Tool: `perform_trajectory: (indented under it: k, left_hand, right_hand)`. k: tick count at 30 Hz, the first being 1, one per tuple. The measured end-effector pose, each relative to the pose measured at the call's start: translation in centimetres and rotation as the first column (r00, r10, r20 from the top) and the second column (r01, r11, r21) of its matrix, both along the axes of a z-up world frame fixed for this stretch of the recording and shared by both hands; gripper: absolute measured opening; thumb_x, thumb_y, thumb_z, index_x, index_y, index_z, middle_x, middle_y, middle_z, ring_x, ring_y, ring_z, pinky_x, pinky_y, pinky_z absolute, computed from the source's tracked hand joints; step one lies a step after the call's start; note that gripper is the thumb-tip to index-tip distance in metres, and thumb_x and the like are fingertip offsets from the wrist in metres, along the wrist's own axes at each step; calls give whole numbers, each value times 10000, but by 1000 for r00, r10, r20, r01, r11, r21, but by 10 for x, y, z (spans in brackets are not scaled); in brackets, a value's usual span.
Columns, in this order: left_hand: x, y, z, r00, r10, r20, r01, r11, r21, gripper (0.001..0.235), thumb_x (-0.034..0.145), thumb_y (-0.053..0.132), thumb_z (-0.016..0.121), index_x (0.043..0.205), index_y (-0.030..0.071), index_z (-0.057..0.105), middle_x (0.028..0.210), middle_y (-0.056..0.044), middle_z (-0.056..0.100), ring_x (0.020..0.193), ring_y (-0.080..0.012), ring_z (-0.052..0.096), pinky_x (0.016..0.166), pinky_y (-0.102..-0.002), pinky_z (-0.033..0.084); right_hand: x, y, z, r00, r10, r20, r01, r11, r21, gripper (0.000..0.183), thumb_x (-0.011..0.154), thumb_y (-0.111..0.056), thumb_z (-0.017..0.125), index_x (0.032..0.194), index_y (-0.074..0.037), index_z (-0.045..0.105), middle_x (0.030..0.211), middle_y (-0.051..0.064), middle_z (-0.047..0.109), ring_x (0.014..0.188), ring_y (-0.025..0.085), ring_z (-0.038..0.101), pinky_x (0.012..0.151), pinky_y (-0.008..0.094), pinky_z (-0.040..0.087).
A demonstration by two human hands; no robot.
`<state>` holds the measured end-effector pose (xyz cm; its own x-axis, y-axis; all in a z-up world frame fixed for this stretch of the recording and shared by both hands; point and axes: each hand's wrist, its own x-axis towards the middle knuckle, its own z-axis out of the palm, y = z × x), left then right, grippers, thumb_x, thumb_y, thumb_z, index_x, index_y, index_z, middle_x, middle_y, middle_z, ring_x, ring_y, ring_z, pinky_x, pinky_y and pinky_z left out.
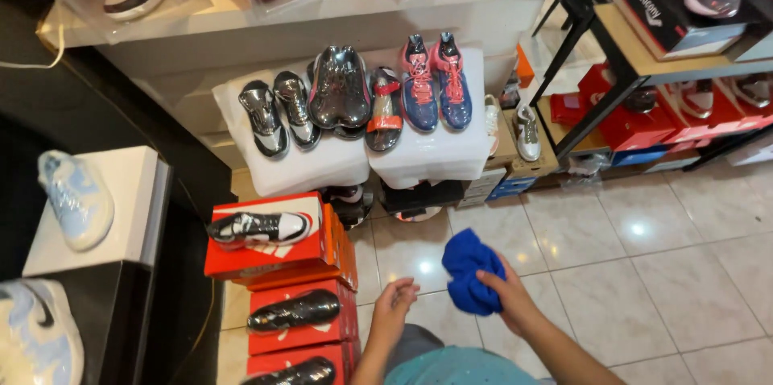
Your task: Cleaning and dusting shoeboxes and shoes using a blue cloth
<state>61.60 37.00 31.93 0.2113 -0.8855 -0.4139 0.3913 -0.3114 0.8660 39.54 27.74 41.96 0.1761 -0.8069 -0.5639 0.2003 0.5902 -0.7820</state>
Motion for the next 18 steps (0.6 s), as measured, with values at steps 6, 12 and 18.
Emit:
perform_trajectory:
  k: [6, 12, 18]
  left_hand:
    - [94, -123, 26, 951, -199, 236, 197, 980, 33, 372, 953, 275, 607, 1288, 117, 647, 1205, -77, 756, 1074, -183, 703, 981, -327, 589]
    - [162, -239, 13, 979, -68, 190, 59, 997, 52, 376, 966, 181, 578, 1318, 54, 617, 1250, -102, 735, 1125, -174, 667, 986, -283, 509]
    - [208, -333, -38, 933, 121, 338, -132, 991, 8, 336, 987, 215, 658, 1282, 58, 679, 1115, -171, 754, 949, -239, 724, 890, -393, 558]
  right_hand:
    - [69, -93, 5, 998, -64, -10, 63, 993, -104, 595, 892, -21, 566, 1478, -19, 465, 1338, 208, 613, 1123, 294, 589, 982, 387, 469]
    - [103, -188, -13, 998, -45, -45, 40, 993, -112, 557, 902, -1, 547, 1456, -32, 494, 1302, 181, 627, 1102, 261, 585, 957, 363, 463]
    - [135, -299, -39, 991, -124, -41, 118, 985, -128, 698, 887, -91, 707, 1541, -180, 480, 1326, 150, 603, 1166, 297, 587, 981, 503, 497]
